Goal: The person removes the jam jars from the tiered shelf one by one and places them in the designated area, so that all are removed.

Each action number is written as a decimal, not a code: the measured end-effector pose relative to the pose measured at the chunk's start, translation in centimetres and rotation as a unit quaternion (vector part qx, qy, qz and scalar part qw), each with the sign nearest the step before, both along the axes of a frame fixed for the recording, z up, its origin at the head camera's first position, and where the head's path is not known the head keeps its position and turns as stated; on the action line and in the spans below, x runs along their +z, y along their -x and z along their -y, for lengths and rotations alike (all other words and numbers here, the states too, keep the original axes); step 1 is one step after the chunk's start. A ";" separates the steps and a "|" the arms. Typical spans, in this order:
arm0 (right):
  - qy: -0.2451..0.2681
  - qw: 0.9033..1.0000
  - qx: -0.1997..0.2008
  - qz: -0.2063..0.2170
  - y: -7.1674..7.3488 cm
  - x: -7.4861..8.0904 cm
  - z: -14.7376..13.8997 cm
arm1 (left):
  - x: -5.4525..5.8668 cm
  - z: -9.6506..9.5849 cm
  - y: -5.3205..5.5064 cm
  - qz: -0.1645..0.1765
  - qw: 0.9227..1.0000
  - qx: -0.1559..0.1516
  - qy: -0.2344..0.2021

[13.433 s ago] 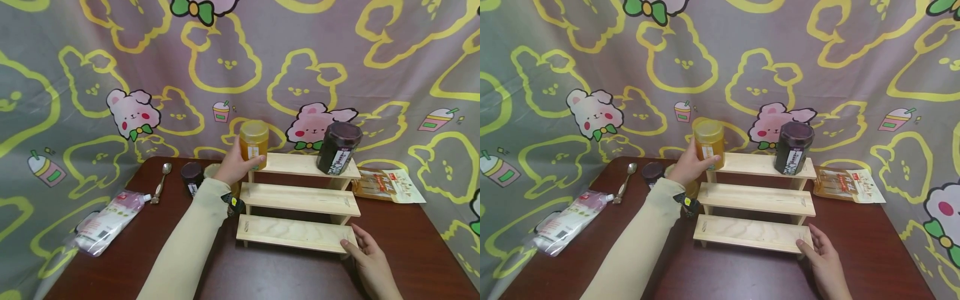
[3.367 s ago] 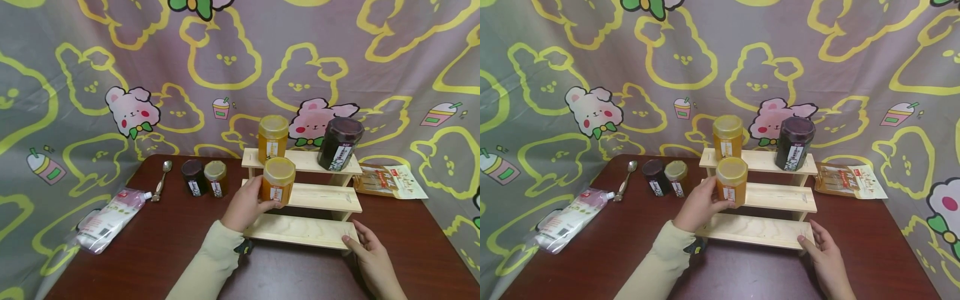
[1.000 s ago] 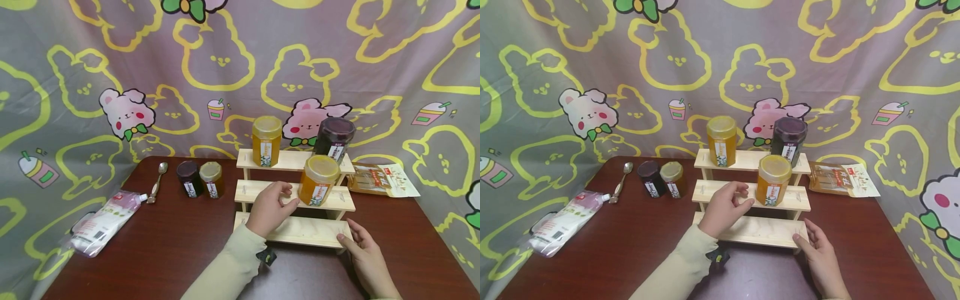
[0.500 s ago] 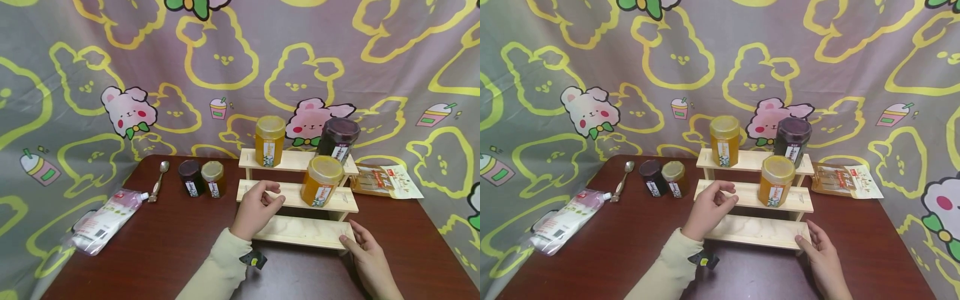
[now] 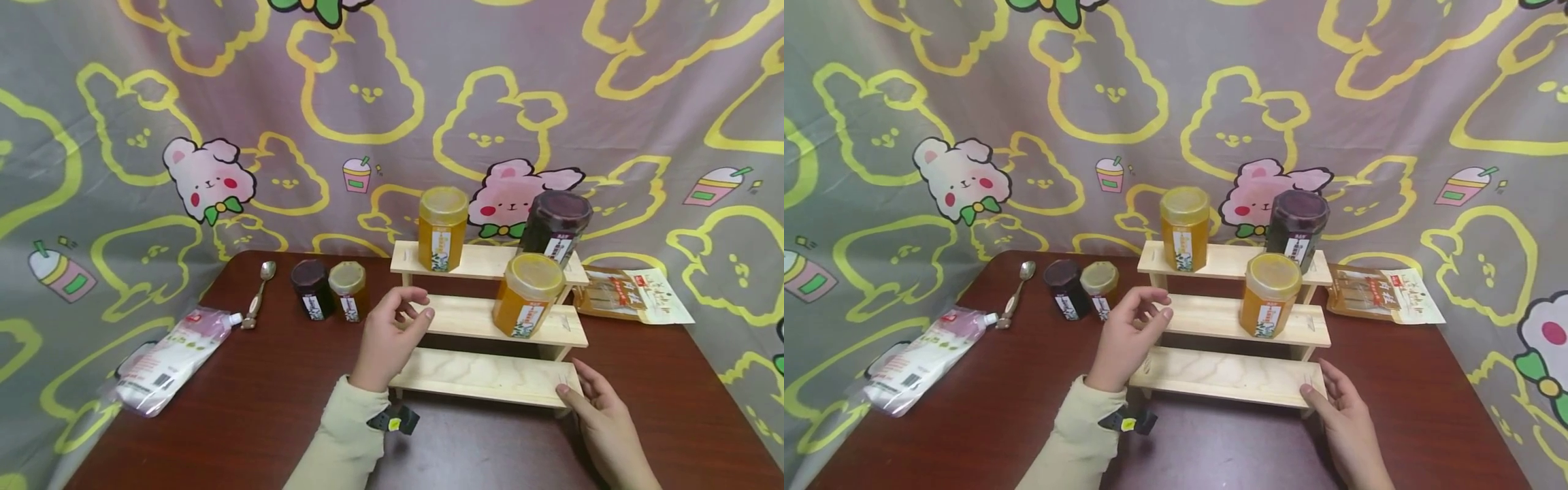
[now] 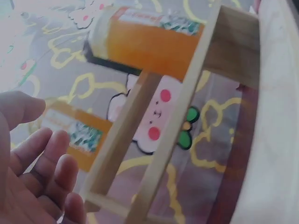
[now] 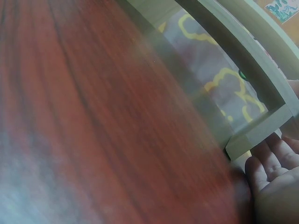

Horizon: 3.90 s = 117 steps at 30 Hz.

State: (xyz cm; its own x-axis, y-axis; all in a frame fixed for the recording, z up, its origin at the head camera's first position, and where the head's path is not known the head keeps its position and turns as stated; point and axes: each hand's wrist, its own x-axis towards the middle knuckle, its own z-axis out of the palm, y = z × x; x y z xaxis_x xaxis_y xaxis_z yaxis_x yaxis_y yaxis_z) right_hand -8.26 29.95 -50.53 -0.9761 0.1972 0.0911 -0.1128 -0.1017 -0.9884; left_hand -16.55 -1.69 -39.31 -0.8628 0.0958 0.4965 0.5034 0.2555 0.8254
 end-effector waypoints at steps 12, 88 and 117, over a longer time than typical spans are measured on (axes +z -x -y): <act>-0.008 1.000 0.006 0.022 0.0 0.1 -0.3 | -0.2 2.2 0.7 0.005 0.998 0.028 -0.053; -0.007 0.999 -0.002 0.033 0.2 0.3 0.0 | -7.6 7.3 5.9 0.168 0.968 0.179 0.047; -0.025 0.998 -0.002 0.053 0.3 0.2 -0.1 | -3.6 8.5 4.1 0.132 0.976 0.175 0.016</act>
State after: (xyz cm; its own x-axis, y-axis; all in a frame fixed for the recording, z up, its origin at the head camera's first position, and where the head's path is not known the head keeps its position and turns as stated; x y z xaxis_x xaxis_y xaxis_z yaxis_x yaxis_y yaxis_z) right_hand -8.57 30.09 -50.29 -0.9800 0.1991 -0.0030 -0.0076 -0.0525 -0.9986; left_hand -20.66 -10.23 -42.95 -0.9428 -0.2152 0.2547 0.1527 0.4005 0.9035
